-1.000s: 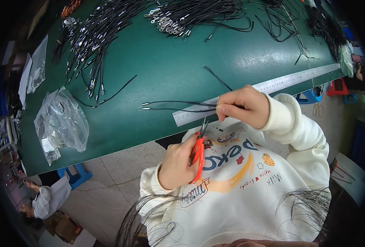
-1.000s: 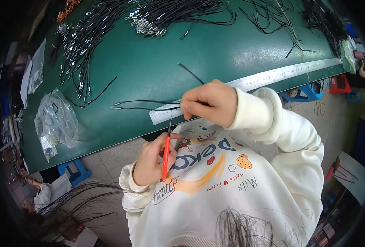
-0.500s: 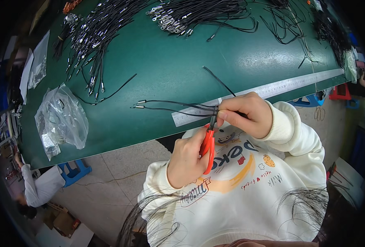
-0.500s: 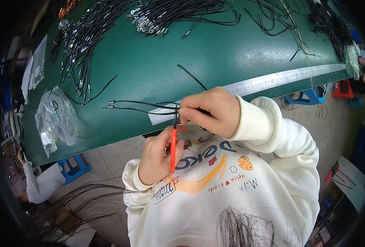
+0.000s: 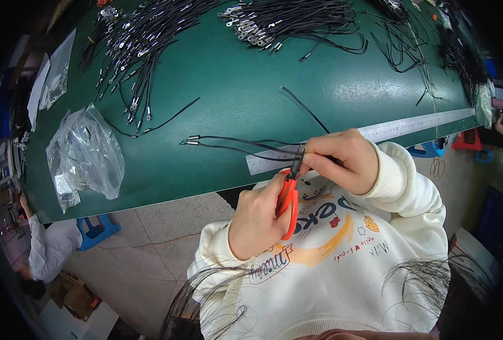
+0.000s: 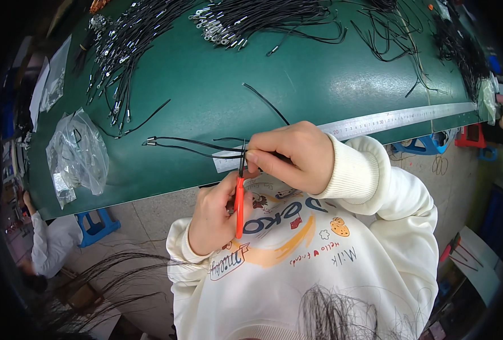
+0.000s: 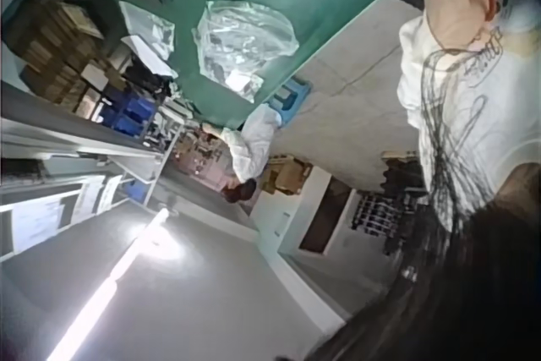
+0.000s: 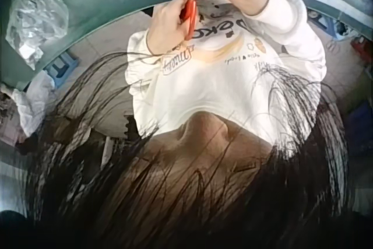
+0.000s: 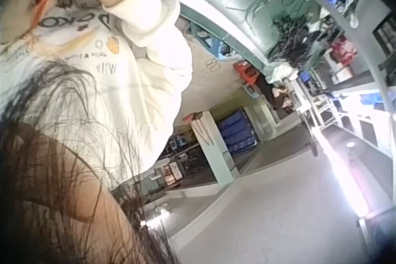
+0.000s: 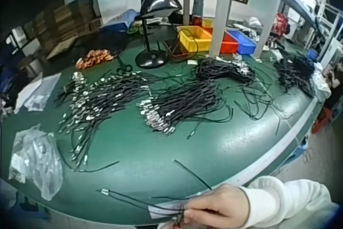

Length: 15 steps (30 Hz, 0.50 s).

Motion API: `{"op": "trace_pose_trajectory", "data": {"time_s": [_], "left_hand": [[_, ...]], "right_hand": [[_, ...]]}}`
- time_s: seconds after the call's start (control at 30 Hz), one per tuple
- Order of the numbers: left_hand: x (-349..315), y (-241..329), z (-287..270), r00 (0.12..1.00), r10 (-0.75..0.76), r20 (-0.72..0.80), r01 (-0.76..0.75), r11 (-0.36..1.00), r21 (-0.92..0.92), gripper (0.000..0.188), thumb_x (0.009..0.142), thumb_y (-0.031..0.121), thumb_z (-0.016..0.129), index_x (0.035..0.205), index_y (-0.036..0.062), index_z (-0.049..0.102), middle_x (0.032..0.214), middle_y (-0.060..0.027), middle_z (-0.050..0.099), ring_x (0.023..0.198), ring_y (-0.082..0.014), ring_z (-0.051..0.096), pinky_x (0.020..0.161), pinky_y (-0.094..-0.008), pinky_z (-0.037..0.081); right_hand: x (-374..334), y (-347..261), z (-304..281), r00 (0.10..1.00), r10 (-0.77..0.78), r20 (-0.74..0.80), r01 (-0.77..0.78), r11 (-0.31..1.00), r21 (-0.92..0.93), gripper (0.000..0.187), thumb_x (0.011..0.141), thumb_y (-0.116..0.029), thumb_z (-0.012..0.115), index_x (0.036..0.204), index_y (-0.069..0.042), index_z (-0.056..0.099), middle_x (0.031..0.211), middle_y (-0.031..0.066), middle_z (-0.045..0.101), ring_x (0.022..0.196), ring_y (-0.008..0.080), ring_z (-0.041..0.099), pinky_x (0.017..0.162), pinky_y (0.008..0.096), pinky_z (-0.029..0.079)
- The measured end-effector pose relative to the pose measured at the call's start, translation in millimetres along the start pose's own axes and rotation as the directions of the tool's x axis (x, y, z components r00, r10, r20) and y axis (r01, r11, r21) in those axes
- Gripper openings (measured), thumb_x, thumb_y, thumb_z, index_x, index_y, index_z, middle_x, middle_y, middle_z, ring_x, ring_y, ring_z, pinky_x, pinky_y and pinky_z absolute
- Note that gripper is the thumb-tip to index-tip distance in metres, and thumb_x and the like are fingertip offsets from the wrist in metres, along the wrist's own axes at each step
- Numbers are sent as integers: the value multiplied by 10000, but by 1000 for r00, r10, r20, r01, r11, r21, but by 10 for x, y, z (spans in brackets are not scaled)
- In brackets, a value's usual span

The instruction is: The person aligns wires against a ruler on a workbench and cuts them using wire cutters.

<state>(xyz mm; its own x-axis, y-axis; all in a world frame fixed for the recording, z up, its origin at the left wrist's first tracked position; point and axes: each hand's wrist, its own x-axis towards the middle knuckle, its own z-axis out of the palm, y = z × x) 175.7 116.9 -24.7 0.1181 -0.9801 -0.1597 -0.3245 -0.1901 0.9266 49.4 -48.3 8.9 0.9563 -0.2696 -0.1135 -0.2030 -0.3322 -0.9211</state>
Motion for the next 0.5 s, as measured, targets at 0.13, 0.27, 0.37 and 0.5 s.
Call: {"op": "trace_pose_trajectory", "data": {"time_s": [0.13, 0.27, 0.37, 0.5], "left_hand": [[-8, -18, 7, 1000, -5, -6, 5, 999, -38, 418, 729, 33, 603, 1098, -124, 488, 625, -168, 578, 529, -317, 607, 508, -351, 475], [-2, -3, -6, 1000, 2, -24, -3, 998, -56, 400, 735, 26, 594, 1090, -123, 485, 631, -171, 581, 541, -326, 609, 512, -361, 476], [4, -34, -16, 996, -24, -84, 24, 1000, -2, 203, 831, 31, 532, 1018, -45, 554, 590, -126, 564, 497, -235, 584, 513, -289, 454], [73, -76, -116, 988, -32, -152, 30, 999, -11, 187, 868, 39, 507, 1027, -46, 561, 523, -81, 524, 427, -151, 516, 461, -263, 411]], "right_hand": [[22, -13, 14, 1000, -3, -5, 3, 1000, -2, 169, 875, -104, 493, 792, 2, 595, 688, 119, 624, 590, 268, 606, 545, 314, 475], [60, -12, 22, 1000, -5, 3, 5, 1000, -4, 168, 877, -104, 494, 793, -1, 596, 688, 118, 624, 594, 267, 609, 545, 317, 476], [140, 30, 31, 1000, -30, 5, 30, 999, -13, 165, 878, -107, 498, 795, -5, 597, 692, 123, 623, 602, 276, 606, 556, 319, 478], [350, 69, 2, 995, -98, 23, 99, 994, -55, 182, 884, -127, 494, 798, -14, 606, 704, 121, 624, 615, 296, 593, 573, 328, 477]]}}
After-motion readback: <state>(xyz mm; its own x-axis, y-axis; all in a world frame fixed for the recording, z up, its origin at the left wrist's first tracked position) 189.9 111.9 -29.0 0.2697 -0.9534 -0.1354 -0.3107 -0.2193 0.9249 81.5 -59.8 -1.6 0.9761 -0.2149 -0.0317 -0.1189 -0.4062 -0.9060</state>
